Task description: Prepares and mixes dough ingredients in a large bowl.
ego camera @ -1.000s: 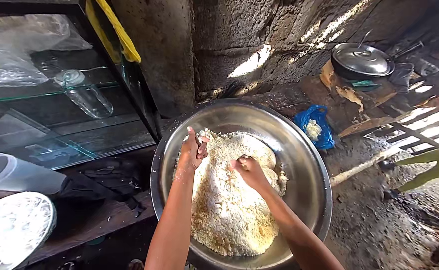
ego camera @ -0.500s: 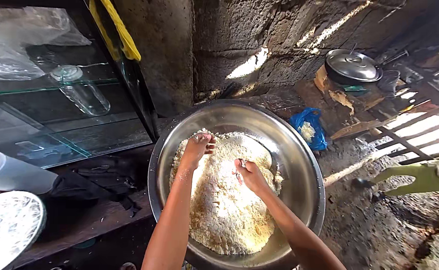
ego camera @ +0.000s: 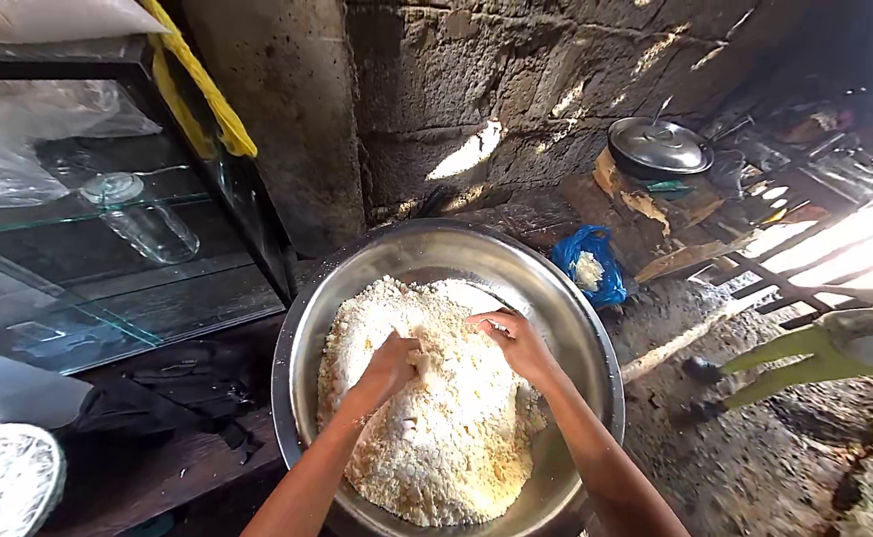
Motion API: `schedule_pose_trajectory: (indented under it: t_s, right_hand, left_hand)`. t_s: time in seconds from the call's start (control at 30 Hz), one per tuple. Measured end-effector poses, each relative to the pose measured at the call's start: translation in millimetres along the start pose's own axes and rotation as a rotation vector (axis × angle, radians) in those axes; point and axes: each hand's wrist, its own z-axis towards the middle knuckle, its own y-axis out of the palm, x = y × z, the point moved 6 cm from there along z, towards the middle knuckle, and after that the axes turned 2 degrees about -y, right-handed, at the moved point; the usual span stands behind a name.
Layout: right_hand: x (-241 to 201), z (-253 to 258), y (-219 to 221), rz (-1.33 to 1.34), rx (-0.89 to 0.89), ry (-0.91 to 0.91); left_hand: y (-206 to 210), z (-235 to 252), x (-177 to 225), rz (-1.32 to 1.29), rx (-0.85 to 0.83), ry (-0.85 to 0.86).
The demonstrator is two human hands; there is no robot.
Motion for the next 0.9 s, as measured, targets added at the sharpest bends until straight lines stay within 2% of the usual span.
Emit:
schedule_pose_trajectory:
  t_s: [0.17, 0.27, 0.3, 0.33, 0.37, 0.47, 0.5, 0.53, 0.57, 0.6, 0.67, 0.73, 0.77, 0.83, 0.9]
  right_hand:
    - [20, -17, -6, -0.080, -0.116, 0.073]
    - [40, -35, 7, -0.093, -0.385, 0.183]
    - [47, -40, 9, -0.082, -0.446, 0.204]
    - [54, -44, 5, -0.036, -0.434, 0.228]
    - [63, -46, -7, 0.066, -0.324, 0.255]
    - [91, -37, -68, 0.623, 0.399, 0.216]
    - [102, -32, -84, 0.777, 0.570, 0.182]
    - [110, -29, -93, 0.877, 0.684, 0.165]
    - [114, -26, -92, 0.900, 0.718, 0.161]
    - [113, -23, -82, 0.849, 0.672, 0.171]
    - [106, -20, -40, 0.640, 0.447, 0.249]
    - [98, -22, 12, 0.422, 0.241, 0.372]
    - [90, -26, 37, 0.362, 0.212, 0.395]
    - [57, -34, 82, 0.384, 0.268, 0.325]
    - [-2, -42, 114, 0.707, 0.345, 0.257]
  left_hand:
    - [-37, -9, -6, -0.303, 0.176, -0.056]
    - [-38, -2, 1, -0.515, 0.202, -0.128]
    - [-34, 1, 5, -0.585, 0.215, -0.157]
    - [-28, 4, 7, -0.684, 0.220, -0.183]
    - [-22, 7, 8, -0.803, 0.213, -0.204]
    - [-6, 16, 11, -1.163, 0.126, -0.254]
    - [-3, 19, 10, -1.226, 0.124, -0.239]
    - [-1, 21, 10, -1.244, 0.146, -0.206]
    - [0, 23, 8, -1.223, 0.191, -0.151]
    - [-1, 24, 6, -1.178, 0.258, -0.104]
    - [1, 23, -6, -1.069, 0.421, -0.045]
    - [15, 13, -10, -0.989, 0.486, -0.044]
    - [27, 5, -6, -0.970, 0.491, -0.040]
    - [49, -10, 5, -0.987, 0.537, -0.025]
    - [65, -23, 20, -1.094, 0.576, -0.013]
